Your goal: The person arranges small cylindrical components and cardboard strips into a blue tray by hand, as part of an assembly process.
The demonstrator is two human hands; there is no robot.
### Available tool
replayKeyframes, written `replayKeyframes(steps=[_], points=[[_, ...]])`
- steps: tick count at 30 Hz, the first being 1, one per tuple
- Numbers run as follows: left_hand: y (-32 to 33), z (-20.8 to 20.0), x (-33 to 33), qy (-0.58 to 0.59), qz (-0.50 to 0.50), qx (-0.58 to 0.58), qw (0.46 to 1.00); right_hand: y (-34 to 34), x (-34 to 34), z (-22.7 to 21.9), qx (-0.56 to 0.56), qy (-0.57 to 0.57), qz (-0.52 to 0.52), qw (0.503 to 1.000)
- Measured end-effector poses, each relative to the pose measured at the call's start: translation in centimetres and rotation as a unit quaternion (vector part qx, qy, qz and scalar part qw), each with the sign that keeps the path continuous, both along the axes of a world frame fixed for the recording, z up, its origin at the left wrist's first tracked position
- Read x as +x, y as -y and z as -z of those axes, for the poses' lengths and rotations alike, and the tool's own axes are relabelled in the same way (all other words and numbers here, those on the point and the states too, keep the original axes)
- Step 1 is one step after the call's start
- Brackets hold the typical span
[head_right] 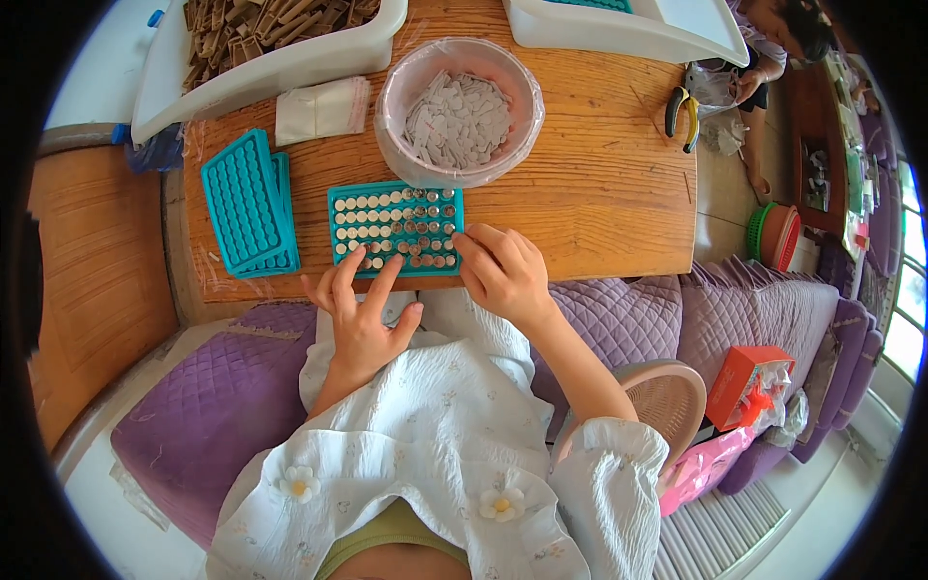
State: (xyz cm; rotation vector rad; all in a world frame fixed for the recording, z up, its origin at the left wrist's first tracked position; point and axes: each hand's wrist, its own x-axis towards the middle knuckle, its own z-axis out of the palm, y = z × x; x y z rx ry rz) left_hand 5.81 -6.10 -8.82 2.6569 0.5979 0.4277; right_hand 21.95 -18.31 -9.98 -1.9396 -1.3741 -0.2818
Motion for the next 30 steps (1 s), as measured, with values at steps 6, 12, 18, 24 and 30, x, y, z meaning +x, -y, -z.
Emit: replayKeyframes(steps=[6,12,18,24,30], points=[[0.0,0.0,-0.1,0.002,0.003,0.011,1.0,0.0,0.0,0.0,0.0,0.0,0.001,1.0],[-0.7,0.8,-1.2,0.032,-0.005,0.026,0.999,0.1,0.1,0.1,0.01,0.002,-0.013,1.0],[-0.7,0.9,-1.2,0.025,-0.008,0.054,0.998,0.5,0.4,-1.4,-0.034,-0.032,-0.081,0.996],[-0.8,1.0,-0.9,0.01,-0.026,0.064,0.998,-0.2,0.1,-1.6,-0.134,-0.002,-0.106,0.985],[-0.7,0.1,0.2,0.042,-0.009,0.036,0.998,-0.3,0.0,-1.7,-0.167,0.007,-0.105,0.98]])
